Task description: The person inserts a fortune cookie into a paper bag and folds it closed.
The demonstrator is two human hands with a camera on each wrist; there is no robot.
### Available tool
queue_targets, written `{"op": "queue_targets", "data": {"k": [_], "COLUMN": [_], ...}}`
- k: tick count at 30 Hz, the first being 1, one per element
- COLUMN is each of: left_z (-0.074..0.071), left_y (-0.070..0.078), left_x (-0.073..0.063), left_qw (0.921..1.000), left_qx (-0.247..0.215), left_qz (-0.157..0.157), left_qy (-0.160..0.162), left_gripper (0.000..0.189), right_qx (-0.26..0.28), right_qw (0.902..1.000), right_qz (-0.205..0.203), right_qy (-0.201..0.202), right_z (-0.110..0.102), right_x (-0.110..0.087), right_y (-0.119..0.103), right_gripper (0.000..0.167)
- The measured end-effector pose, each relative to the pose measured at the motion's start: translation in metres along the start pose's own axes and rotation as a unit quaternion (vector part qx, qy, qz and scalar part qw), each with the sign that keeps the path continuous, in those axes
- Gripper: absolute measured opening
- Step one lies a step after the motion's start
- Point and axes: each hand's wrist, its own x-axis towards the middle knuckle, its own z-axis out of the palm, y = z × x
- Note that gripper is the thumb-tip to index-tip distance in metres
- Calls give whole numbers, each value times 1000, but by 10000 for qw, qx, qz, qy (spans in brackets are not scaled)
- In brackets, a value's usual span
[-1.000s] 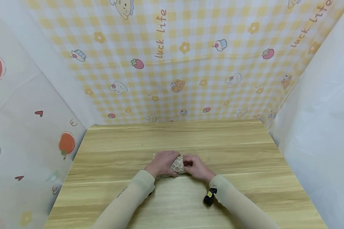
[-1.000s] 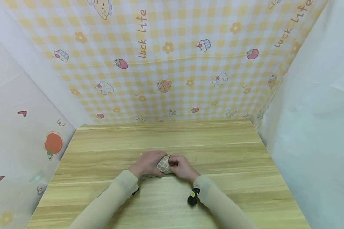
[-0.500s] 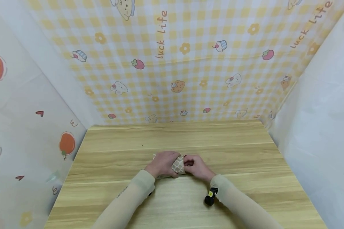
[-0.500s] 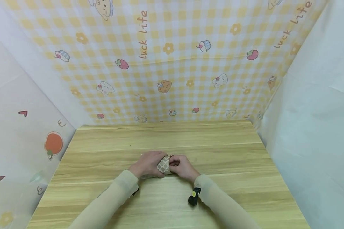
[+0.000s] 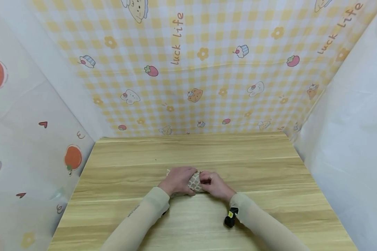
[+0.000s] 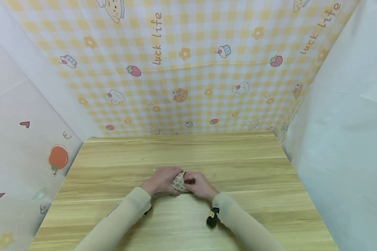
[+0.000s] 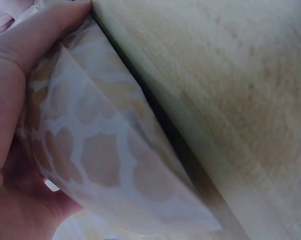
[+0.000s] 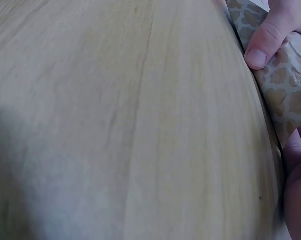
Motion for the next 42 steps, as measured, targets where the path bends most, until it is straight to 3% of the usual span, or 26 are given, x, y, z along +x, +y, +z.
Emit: {"op": "queue_targets", "data": {"k": [3,11,17,20,27,34,42], "left_z": [-1,-2,-2,-1,-1,-1,-1], "left_y": [0,0,0,-1,1,2,3], "left_x": [0,1,0,1,1,-1,-2], "left_qw": [10000,10000,10000,10000,10000,10000,9999], "left_qx": [-47,60,-45,-73,-61,-21,-79], "left_qz": [-8,-1,6,35,31,-14,-43], "left_qy": [10,-9,-2,42,51,19,-50], "left_gripper": [79,80,77,74,74,80,83], "right_qx": [-52,353,406,509,-124,-693,-1320], "right_qw": [10000,9970,9968,9966,9985,9934,9886], "right_qz": [43,627,694,611,312,208,37], "right_qy": [-15,289,-32,-198,-421,-891,-721], "right_z": [0,1,2,2,0,-5,-8], "right_x": [1,3,3,3,7,10,9], "right_y": [-1,-2,-4,-4,-3,-10,-17], "right_gripper": [21,21,38,39,27,21,21]}}
